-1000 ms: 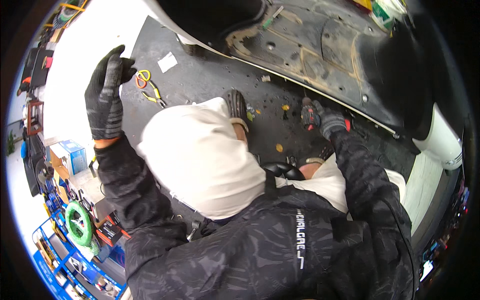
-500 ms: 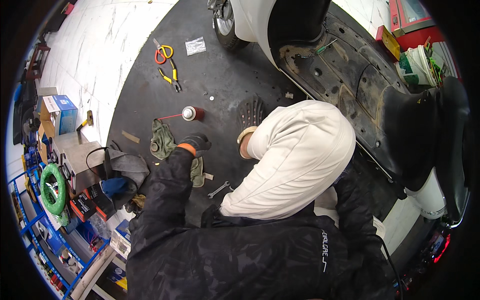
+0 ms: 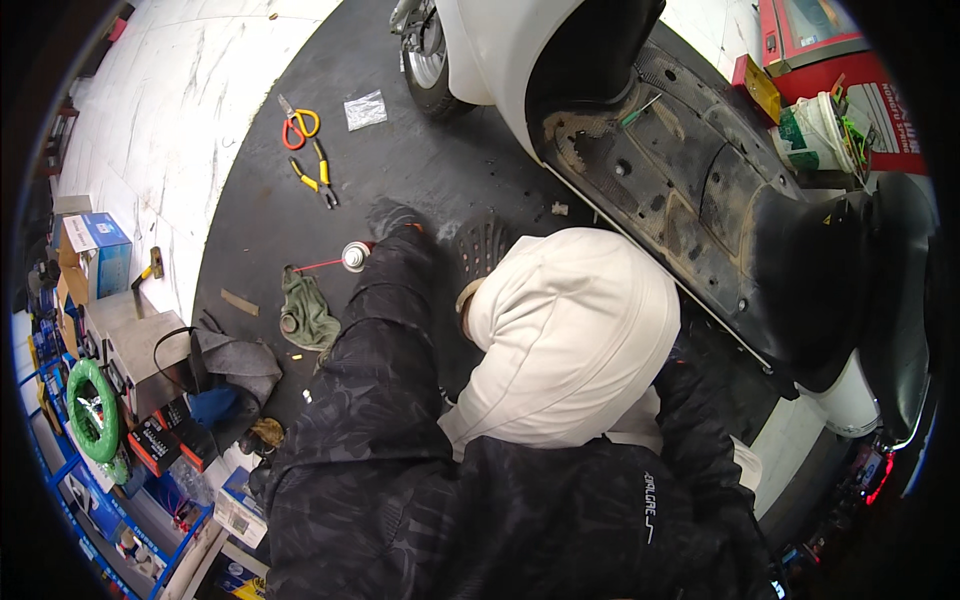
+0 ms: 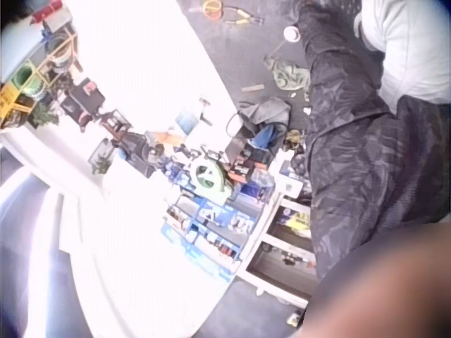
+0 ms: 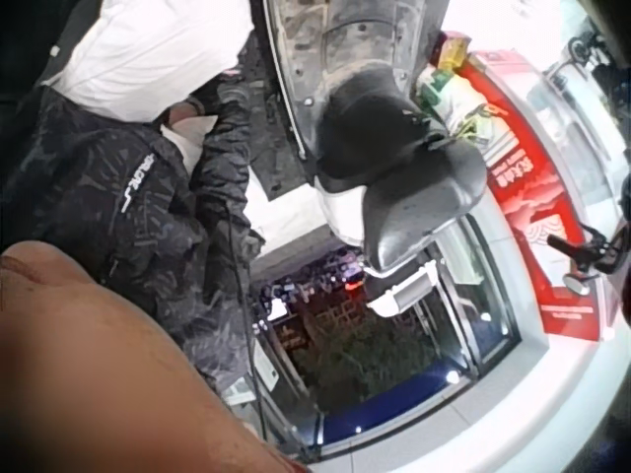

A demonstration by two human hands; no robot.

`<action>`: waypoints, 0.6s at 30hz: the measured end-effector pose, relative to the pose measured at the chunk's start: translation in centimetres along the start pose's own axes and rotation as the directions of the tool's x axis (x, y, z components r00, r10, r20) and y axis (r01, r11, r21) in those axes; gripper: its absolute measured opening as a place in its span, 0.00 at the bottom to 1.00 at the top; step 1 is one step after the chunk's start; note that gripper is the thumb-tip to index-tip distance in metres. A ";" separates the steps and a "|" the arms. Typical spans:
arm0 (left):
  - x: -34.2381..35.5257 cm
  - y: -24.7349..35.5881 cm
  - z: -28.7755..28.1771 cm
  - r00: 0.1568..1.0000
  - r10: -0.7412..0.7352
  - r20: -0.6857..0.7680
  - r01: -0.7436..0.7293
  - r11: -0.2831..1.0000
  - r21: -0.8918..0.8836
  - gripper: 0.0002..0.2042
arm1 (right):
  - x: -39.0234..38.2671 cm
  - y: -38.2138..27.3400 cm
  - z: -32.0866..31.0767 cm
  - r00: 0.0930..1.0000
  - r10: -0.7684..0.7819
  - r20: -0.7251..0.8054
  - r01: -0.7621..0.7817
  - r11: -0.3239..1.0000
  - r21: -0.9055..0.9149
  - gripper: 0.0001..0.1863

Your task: The person removes the floor mat and seat from a white scooter, then uses a cordless drill to remove screws from the scooter's body panels. The person handles the floor mat, seat, and drill throughout the process.

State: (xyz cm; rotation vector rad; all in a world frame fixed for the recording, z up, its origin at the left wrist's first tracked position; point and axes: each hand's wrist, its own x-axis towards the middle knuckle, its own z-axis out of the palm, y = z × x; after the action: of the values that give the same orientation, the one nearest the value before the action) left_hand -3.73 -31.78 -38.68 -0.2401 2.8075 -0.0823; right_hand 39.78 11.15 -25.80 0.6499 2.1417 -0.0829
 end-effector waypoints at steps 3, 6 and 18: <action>2.4 -1.8 0.9 0.975 -0.182 0.124 0.211 0.934 -0.288 0.12 | -0.8 -0.2 0.7 0.995 0.100 0.018 -0.099 0.994 -0.052 0.36; 2.5 -2.5 1.0 0.966 -0.208 0.153 0.252 0.891 -0.378 0.12 | -1.4 0.3 1.6 0.988 0.149 0.045 -0.149 0.989 -0.001 0.37; -0.6 -1.3 -1.0 0.993 -0.087 0.085 0.109 0.945 -0.308 0.16 | -4.6 -1.7 -3.2 0.997 -0.080 0.020 0.074 0.975 0.211 0.32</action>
State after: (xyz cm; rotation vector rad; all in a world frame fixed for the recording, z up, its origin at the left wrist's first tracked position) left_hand -3.31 -32.91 -37.45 -0.4470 2.7258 0.3455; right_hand 38.85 8.63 -20.63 0.6827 2.1480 -0.3634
